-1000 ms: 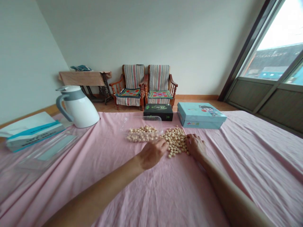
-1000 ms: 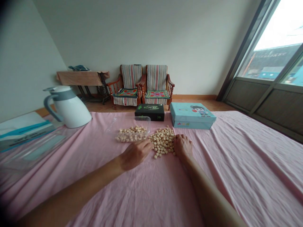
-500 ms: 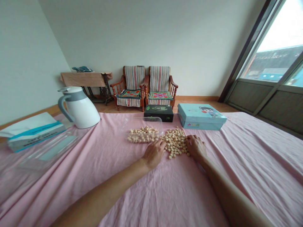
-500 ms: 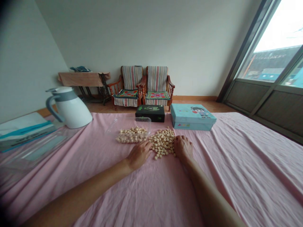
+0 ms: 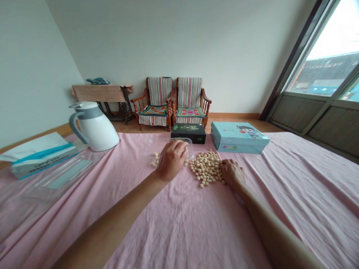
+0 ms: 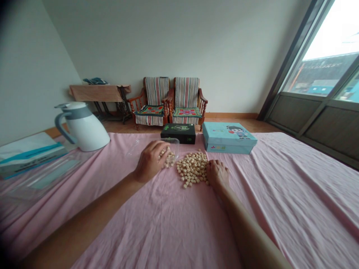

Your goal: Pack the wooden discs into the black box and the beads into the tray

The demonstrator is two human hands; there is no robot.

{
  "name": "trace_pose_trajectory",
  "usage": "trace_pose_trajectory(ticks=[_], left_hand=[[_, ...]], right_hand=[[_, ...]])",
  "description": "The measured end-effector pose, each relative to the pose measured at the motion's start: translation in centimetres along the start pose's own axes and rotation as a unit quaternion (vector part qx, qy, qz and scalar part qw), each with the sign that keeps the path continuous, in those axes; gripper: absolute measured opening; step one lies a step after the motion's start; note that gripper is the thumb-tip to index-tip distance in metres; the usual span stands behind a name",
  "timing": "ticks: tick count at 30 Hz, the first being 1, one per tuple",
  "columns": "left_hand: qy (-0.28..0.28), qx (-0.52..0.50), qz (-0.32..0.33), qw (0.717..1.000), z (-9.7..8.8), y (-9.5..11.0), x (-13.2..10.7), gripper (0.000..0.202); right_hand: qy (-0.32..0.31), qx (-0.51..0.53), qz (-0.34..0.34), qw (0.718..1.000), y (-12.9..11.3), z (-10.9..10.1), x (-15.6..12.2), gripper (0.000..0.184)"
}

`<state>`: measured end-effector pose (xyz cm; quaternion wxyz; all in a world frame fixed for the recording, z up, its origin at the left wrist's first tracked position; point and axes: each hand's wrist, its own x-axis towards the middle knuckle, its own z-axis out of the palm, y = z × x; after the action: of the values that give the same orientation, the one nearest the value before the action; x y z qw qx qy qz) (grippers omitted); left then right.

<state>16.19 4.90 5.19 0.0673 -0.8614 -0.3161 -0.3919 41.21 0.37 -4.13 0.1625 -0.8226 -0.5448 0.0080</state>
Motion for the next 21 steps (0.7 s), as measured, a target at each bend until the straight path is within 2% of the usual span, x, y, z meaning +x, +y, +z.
trace_pose_trajectory(ticks=[2, 3, 5, 7, 9, 11, 15, 21], left_hand=[[0.024, 0.005, -0.004, 1.0, -0.2, -0.4, 0.3, 0.02], [0.009, 0.0, 0.004, 1.0, 0.0, -0.3, 0.1, 0.018], [-0.071, -0.016, 0.032, 0.997, 1.0, 0.4, -1.0, 0.014], [-0.175, -0.027, 0.049, 0.983, 2.5, 1.3, -2.4, 0.015], [-0.255, -0.015, 0.03, 0.966, 4.1, 2.0, -3.5, 0.019], [-0.295, 0.007, -0.004, 0.956, 5.4, 2.4, -4.1, 0.025], [-0.302, 0.028, -0.037, 0.952, 6.5, 2.3, -4.2, 0.027], [-0.295, 0.025, -0.034, 0.954, 6.1, 2.2, -4.5, 0.022]], right_hand=[[-0.002, 0.0, 0.0, 1.0, 0.0, 0.1, 0.0, 0.035], [-0.002, -0.001, 0.0, 1.0, 0.0, 0.1, 0.0, 0.035], [0.0, -0.003, 0.0, 1.0, 0.1, 0.2, 0.1, 0.035], [0.0, -0.006, 0.001, 1.0, 0.1, 0.3, 0.1, 0.034], [0.001, -0.01, 0.002, 1.0, 0.1, 0.3, 0.1, 0.034], [0.002, -0.013, 0.0, 1.0, 0.1, 0.3, 0.1, 0.034], [0.003, -0.012, -0.004, 1.0, 0.1, 0.3, 0.1, 0.035], [0.004, -0.009, -0.004, 1.0, 0.1, 0.2, 0.1, 0.034]])
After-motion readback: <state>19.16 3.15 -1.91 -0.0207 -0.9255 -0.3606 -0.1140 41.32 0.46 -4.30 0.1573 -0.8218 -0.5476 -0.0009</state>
